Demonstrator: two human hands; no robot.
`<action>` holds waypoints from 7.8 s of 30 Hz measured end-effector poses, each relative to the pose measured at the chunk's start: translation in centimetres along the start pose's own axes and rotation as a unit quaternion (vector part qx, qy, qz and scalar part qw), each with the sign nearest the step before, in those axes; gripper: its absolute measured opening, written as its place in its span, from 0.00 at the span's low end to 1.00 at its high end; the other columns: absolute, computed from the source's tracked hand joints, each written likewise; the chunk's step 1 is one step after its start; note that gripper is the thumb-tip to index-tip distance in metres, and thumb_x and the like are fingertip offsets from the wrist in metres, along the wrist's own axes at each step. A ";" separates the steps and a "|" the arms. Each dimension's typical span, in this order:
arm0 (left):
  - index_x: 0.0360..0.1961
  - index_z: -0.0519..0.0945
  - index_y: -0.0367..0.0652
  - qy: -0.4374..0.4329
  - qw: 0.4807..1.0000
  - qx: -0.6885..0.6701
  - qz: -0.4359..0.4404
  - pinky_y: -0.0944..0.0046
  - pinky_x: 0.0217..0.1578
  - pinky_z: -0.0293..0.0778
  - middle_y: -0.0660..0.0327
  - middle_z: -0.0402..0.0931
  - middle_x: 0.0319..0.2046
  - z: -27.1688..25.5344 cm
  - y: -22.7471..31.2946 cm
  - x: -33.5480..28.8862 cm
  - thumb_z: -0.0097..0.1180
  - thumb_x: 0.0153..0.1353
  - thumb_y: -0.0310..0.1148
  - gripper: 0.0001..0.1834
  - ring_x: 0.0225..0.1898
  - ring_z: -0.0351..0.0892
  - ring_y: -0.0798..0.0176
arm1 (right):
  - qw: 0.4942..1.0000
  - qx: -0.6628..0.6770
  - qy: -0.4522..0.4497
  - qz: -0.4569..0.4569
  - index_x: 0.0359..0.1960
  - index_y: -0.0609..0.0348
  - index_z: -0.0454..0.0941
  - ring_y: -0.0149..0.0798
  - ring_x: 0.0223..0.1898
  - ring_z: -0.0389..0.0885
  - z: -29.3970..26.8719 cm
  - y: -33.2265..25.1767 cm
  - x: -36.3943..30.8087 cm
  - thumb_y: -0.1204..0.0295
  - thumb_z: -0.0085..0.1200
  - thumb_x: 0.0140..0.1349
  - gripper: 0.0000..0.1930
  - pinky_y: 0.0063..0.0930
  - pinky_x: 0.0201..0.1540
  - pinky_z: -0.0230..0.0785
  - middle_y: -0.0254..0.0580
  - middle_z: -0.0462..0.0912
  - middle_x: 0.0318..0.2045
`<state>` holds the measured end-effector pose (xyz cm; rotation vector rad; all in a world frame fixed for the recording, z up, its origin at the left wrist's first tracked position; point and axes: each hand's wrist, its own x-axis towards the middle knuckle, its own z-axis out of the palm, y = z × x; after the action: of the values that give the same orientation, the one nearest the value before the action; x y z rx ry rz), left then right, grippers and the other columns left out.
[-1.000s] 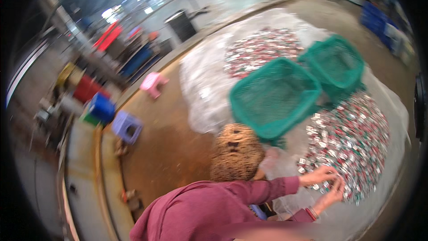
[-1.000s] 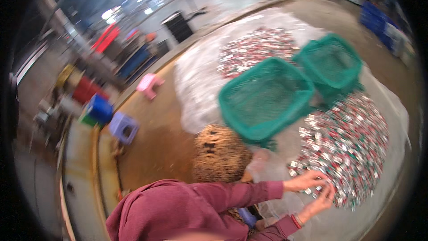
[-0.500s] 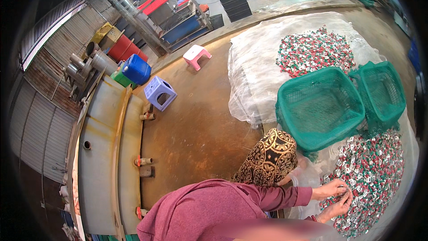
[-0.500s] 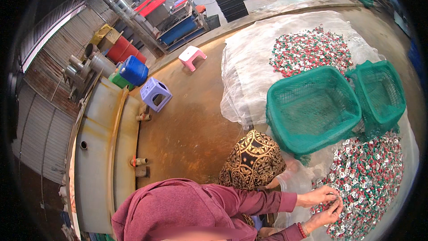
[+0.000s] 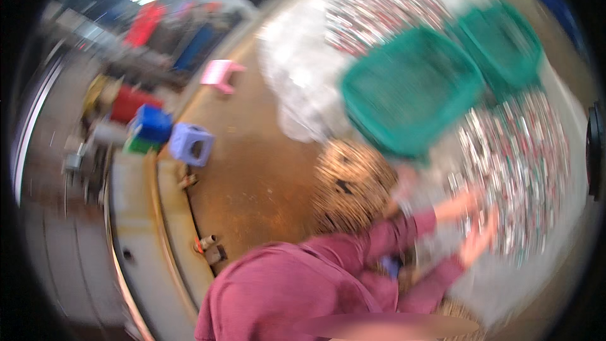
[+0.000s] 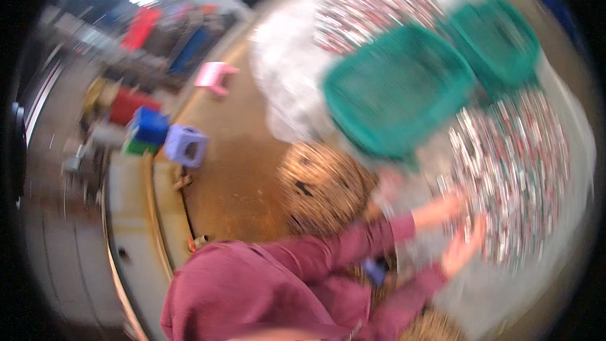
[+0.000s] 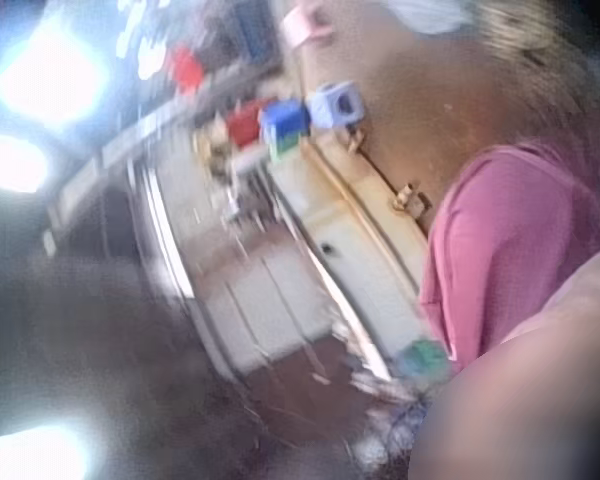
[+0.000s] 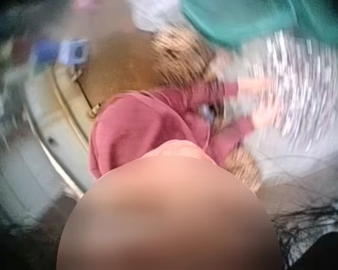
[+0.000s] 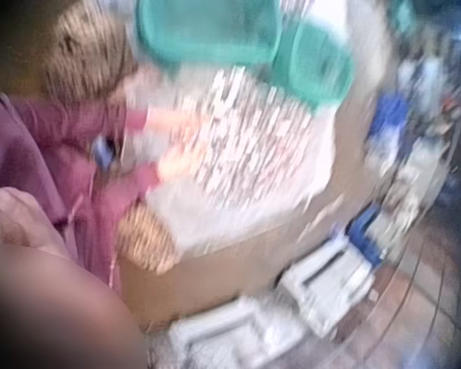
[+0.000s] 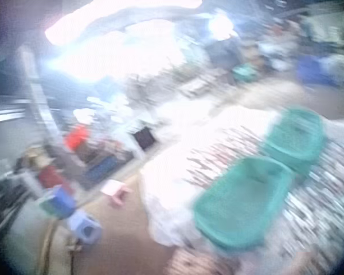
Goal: The person sits on a low stool and sorts small red, green, and white plastic components from a large pile on the floor. They pick up the items by hand and place them into a green basket. Other workers are visible nearby performing similar tasks.
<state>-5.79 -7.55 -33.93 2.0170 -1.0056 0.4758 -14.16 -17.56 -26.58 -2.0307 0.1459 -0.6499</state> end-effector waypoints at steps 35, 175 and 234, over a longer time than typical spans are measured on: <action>0.55 0.63 0.36 0.183 0.159 -0.954 -0.175 0.50 0.52 0.69 0.42 0.56 0.58 -8.7 -6.5 5.3 0.41 0.62 0.51 0.30 0.56 0.61 0.45 | 0.906 0.250 0.199 0.279 0.59 0.63 0.62 0.39 0.55 0.68 -1.7 6.1 0.4 0.63 0.38 0.67 0.23 0.34 0.55 0.60 0.48 0.70 0.54; 0.38 0.73 0.36 -0.378 0.837 0.097 -0.383 0.49 0.40 0.70 0.45 0.77 0.35 7.7 -3.6 -3.8 0.60 0.49 0.47 0.25 0.41 0.76 0.42 | 0.903 -0.179 0.045 0.388 0.35 0.62 0.67 0.49 0.31 0.77 -4.9 23.8 -8.8 0.55 0.64 0.45 0.26 0.40 0.36 0.68 0.48 0.78 0.28; 0.28 0.67 0.44 -0.253 0.487 -0.695 -0.465 0.68 0.17 0.69 0.57 0.67 0.28 0.9 -0.7 1.7 0.48 0.47 0.28 0.06 0.28 0.71 0.60 | 0.933 -0.206 -0.073 0.286 0.42 0.50 0.69 0.56 0.39 0.73 3.0 16.8 -12.3 0.77 0.59 0.46 0.20 0.43 0.38 0.67 0.51 0.69 0.38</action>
<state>-4.21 -8.83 -33.78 0.7453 -0.1248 -1.2655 -20.42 -19.75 -46.52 -2.2662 0.8103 -0.0985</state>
